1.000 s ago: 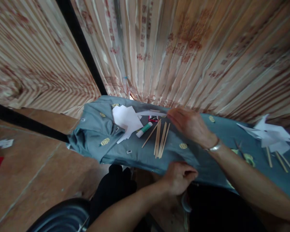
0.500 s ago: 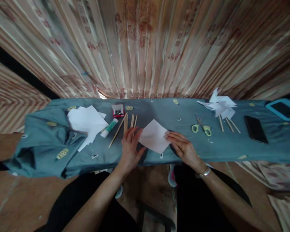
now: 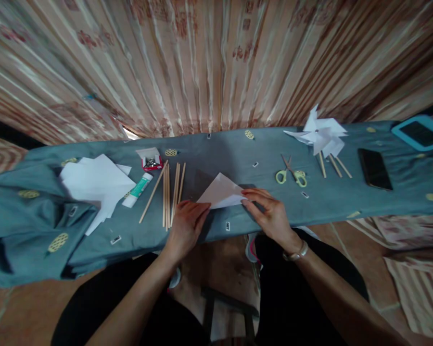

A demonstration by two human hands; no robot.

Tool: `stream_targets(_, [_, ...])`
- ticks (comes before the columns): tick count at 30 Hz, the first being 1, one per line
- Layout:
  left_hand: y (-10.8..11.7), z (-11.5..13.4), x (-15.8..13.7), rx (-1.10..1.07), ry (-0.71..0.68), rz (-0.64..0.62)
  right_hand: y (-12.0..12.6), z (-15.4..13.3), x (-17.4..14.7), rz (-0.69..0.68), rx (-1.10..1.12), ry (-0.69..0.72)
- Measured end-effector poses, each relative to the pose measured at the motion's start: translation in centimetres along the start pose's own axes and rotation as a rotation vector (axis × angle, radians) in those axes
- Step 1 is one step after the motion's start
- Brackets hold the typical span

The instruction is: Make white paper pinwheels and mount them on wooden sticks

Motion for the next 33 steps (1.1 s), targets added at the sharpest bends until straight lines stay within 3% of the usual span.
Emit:
stream_targets(3, [0.5, 1.3, 0.0, 0.076, -0.009, 0.080, -0.5, 2.0, 1.7, 0.055, 0.033, -0.094])
stream_targets(7, [-2.2, 4.1, -0.4, 0.231, -0.152, -0.058, -1.5, 4.3, 3.5, 0.066, 0.034, -0.194])
stream_targets(10, [-4.7, 4.3, -0.9, 0.292, -0.141, -0.178, -2.0, 5.1, 3.9, 0.064, -0.005, -0.258])
stream_targets(13, [-5.8, 3.8, -1.1, 0.331, -0.106, -0.239, -2.3, 5.1, 4.0, 0.066, -0.058, -0.280])
stream_targets(33, [-6.1, 2.7, -0.8, 0.364, -0.015, -0.358, -2.6, 4.5, 4.1, 0.110, -0.144, -0.267])
Point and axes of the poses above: each hand's wrist, its own x-axis towards the middle knuckle, its own y-axis out of the back of the hand, z = x × y, the point moved 8 cm from there along x, towards the middle knuckle, and after that the axes turned 15 degrees about -z, right-handed, at the moved point
